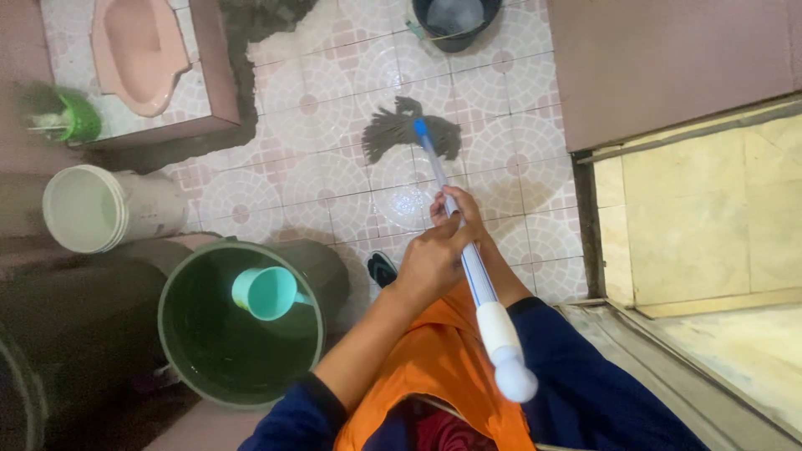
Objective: Mopping a tiled floor in a bathroom using a mop and water from a bucket.
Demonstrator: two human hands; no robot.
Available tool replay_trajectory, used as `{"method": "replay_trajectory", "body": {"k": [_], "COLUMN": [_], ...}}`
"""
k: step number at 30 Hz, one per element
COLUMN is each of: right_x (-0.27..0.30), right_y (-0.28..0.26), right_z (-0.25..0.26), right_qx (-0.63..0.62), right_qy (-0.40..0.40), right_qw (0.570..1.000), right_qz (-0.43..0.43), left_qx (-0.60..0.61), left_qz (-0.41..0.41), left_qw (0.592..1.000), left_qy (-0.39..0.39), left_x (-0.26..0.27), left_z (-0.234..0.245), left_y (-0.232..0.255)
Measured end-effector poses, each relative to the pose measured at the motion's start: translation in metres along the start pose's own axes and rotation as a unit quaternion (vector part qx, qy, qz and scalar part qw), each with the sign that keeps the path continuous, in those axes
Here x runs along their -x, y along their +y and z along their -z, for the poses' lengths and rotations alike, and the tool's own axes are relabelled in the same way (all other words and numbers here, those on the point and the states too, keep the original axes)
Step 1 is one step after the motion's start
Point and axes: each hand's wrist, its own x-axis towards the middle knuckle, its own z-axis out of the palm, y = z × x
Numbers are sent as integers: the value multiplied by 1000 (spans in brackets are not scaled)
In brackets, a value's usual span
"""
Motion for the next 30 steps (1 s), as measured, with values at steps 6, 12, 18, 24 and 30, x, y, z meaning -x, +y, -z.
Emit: {"method": "replay_trajectory", "body": {"k": [6,12,18,24,30], "right_x": [25,52,43,-5,-21], "right_y": [-19,21,87,159,149], "right_z": [17,24,4,-6,-15], "right_qx": [140,230,297,296,377], "right_qy": [80,180,140,94,35], "right_qw": [987,955,943,940,907], "right_qz": [26,43,-50,-141,-184], "left_qx": [69,151,176,120,12], "left_qz": [11,1,143,158,134], "left_qw": [994,988,974,977,988], "left_qy": [-88,-16,-14,82,80], "left_x": [15,69,119,158,143], "left_z": [5,41,88,126,99], "left_y": [-5,-12,-37,-54,-66]}}
